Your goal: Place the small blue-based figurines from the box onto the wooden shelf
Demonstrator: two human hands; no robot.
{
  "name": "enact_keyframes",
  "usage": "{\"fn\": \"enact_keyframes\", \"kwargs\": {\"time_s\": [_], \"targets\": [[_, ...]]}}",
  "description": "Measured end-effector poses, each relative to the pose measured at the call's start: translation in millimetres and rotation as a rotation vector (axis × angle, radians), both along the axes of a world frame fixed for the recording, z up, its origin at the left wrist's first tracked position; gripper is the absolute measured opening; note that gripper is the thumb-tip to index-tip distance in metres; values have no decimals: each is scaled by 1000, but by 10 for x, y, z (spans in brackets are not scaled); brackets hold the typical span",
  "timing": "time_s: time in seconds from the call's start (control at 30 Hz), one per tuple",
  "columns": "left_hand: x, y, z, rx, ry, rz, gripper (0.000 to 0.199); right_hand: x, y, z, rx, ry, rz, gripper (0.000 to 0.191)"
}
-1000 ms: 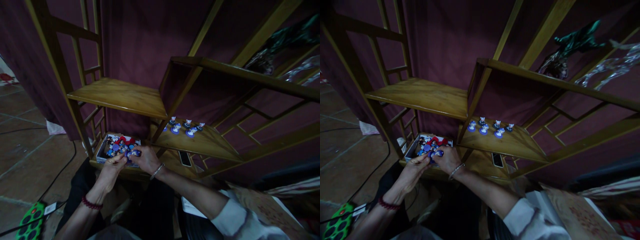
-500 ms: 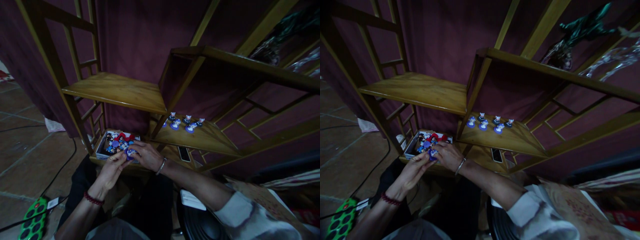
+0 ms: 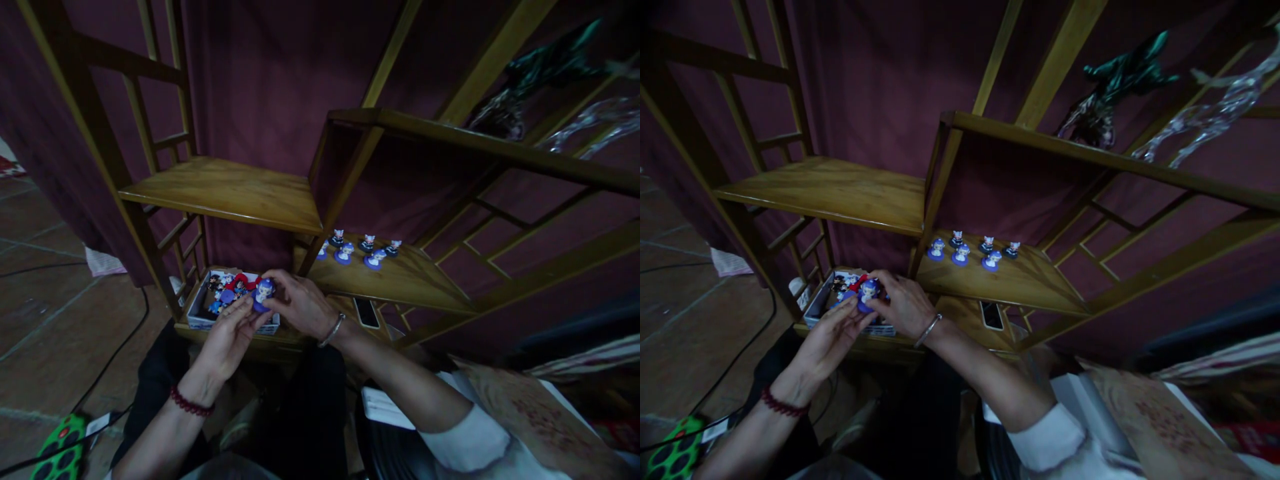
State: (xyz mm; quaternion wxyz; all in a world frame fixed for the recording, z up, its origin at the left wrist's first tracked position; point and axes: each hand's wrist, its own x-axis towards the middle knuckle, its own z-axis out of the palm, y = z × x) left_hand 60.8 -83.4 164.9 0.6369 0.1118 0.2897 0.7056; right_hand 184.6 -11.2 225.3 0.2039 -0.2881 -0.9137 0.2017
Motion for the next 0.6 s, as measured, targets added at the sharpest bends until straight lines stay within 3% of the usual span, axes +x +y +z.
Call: {"fn": "enact_keyframes", "kwargs": {"time_s": [0.33,0.6], "targets": [[179,13,83,43,-10,-73,7,230,-87,13,-34,178,-99,33],[511,74,149,61,56,-137,7,567,-151,38,-41,248,-180,27]]}}
